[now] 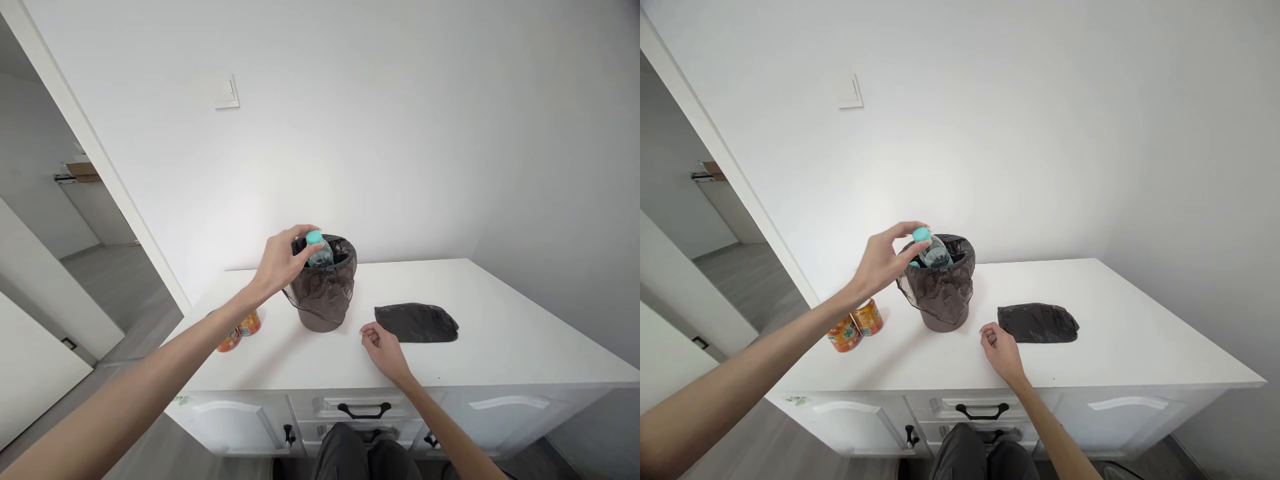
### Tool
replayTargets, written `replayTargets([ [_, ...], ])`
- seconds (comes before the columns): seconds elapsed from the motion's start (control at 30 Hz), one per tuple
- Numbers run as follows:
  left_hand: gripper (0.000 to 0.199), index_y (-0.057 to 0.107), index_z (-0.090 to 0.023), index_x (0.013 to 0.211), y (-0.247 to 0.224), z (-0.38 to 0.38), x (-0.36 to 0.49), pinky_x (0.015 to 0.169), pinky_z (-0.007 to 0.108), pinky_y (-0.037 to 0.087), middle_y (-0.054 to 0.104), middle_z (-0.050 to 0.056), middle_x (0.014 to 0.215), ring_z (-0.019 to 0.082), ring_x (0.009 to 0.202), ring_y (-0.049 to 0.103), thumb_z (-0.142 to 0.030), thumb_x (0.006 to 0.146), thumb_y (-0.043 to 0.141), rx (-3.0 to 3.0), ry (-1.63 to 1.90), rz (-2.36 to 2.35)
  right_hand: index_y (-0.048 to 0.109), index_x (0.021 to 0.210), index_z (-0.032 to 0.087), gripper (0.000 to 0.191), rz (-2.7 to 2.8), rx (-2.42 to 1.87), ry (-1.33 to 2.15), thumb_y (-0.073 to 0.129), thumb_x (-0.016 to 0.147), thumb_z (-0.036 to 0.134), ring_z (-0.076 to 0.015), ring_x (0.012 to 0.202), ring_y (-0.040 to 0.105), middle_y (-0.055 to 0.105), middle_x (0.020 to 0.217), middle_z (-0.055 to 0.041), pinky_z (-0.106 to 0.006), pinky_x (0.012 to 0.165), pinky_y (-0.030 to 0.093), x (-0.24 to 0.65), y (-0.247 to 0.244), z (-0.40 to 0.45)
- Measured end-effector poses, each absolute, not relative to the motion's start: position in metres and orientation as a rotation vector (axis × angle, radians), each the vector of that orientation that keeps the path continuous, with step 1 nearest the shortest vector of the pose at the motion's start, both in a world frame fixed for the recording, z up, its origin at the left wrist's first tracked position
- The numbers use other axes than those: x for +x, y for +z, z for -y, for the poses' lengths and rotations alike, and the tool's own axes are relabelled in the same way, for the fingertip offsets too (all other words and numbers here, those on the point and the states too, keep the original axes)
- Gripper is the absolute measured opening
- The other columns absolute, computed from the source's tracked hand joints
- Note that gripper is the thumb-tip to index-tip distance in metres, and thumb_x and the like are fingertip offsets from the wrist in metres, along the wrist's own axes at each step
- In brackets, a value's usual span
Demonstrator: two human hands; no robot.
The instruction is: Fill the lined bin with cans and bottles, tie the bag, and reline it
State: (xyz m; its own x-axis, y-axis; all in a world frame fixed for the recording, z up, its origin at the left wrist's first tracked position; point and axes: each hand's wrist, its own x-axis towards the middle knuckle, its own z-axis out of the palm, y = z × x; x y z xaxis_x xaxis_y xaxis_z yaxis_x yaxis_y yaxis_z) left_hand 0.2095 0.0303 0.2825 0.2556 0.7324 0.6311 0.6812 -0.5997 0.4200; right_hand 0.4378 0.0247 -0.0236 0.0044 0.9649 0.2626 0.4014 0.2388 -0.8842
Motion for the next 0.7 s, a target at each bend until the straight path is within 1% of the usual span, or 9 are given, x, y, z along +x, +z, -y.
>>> replayTargets([
  [0.17,0.033,0.075,-0.026,0.12,0.259,-0.066,0.207,0.102,0.038,0.059,0.079,0.002,0.123,0.024,0.108,0.075,-0.038,0.091,0.068,2.304,1.039,-1.47,0.066,0.094,0.024,0.022,1.556,-1.32,0.72,0.053,0.087,0.04,-0.0221,0.07,0.067,0.072,0.08,-0.0049,-0.034,0.071,0.052,0.435,-0.022,-0.025],
  [0.23,0.029,0.078,-0.026,0.114,0.252,-0.079,0.206,0.1,0.038,0.06,0.08,0.001,0.119,0.024,0.105,0.076,-0.036,0.09,0.067,2.301,0.907,-1.488,0.066,0.093,0.023,0.021,1.545,-1.315,0.717,0.054,0.086,0.039,-0.0219,0.069,0.067,0.073,0.079,-0.0048,-0.034,0.07,0.052,0.435,-0.022,-0.025],
  [0.3,0.026,0.08,-0.026,0.109,0.246,-0.089,0.203,0.1,0.037,0.06,0.081,0.0,0.116,0.025,0.106,0.076,-0.036,0.089,0.066,2.334,0.816,-1.469,0.066,0.093,0.023,0.021,1.543,-1.311,0.722,0.054,0.086,0.039,-0.0215,0.07,0.067,0.072,0.08,-0.0045,-0.034,0.07,0.052,0.435,-0.023,-0.025],
  [0.37,0.027,0.08,-0.028,0.11,0.241,-0.095,0.197,0.103,0.037,0.058,0.081,0.0,0.118,0.025,0.111,0.074,-0.04,0.092,0.063,2.394,0.834,-1.434,0.066,0.094,0.023,0.022,1.545,-1.311,0.728,0.053,0.087,0.039,-0.0213,0.071,0.067,0.072,0.08,-0.0044,-0.033,0.071,0.052,0.435,-0.023,-0.024],
  [0.47,0.036,0.076,-0.028,0.119,0.236,-0.094,0.177,0.106,0.038,0.056,0.077,0.003,0.127,0.024,0.12,0.07,-0.046,0.1,0.051,2.452,1.046,-1.475,0.066,0.094,0.023,0.023,1.544,-1.323,0.738,0.053,0.087,0.041,-0.0216,0.072,0.068,0.072,0.081,-0.0047,-0.034,0.072,0.052,0.435,-0.022,-0.023],
  [0.53,0.041,0.071,-0.025,0.125,0.233,-0.092,0.153,0.105,0.039,0.054,0.074,0.007,0.132,0.024,0.121,0.068,-0.048,0.104,0.044,2.443,1.229,-1.582,0.066,0.094,0.023,0.024,1.545,-1.328,0.742,0.053,0.087,0.042,-0.0218,0.072,0.067,0.072,0.081,-0.0049,-0.034,0.071,0.052,0.435,-0.02,-0.023],
  [0.6,0.044,0.066,-0.023,0.129,0.228,-0.088,0.122,0.102,0.04,0.054,0.071,0.01,0.134,0.024,0.118,0.067,-0.049,0.104,0.041,2.414,1.316,-1.721,0.066,0.093,0.024,0.024,1.545,-1.331,0.74,0.053,0.087,0.043,-0.0217,0.07,0.067,0.072,0.08,-0.0048,-0.033,0.07,0.052,0.435,-0.019,-0.022],
  [0.67,0.048,0.063,-0.021,0.131,0.22,-0.085,0.088,0.099,0.042,0.054,0.07,0.013,0.134,0.027,0.118,0.067,-0.053,0.1,0.044,2.381,1.182,-1.908,0.066,0.092,0.024,0.023,1.544,-1.338,0.733,0.054,0.087,0.043,-0.0216,0.069,0.067,0.073,0.079,-0.0048,-0.033,0.069,0.052,0.434,-0.018,-0.022],
  [0.7,0.052,0.062,-0.02,0.131,0.215,-0.082,0.073,0.101,0.044,0.053,0.07,0.015,0.133,0.029,0.12,0.066,-0.056,0.097,0.046,2.371,1.024,-2.012,0.066,0.092,0.024,0.022,1.545,-1.34,0.728,0.054,0.086,0.042,-0.0216,0.069,0.067,0.073,0.08,-0.005,-0.033,0.069,0.052,0.434,-0.018,-0.022],
])
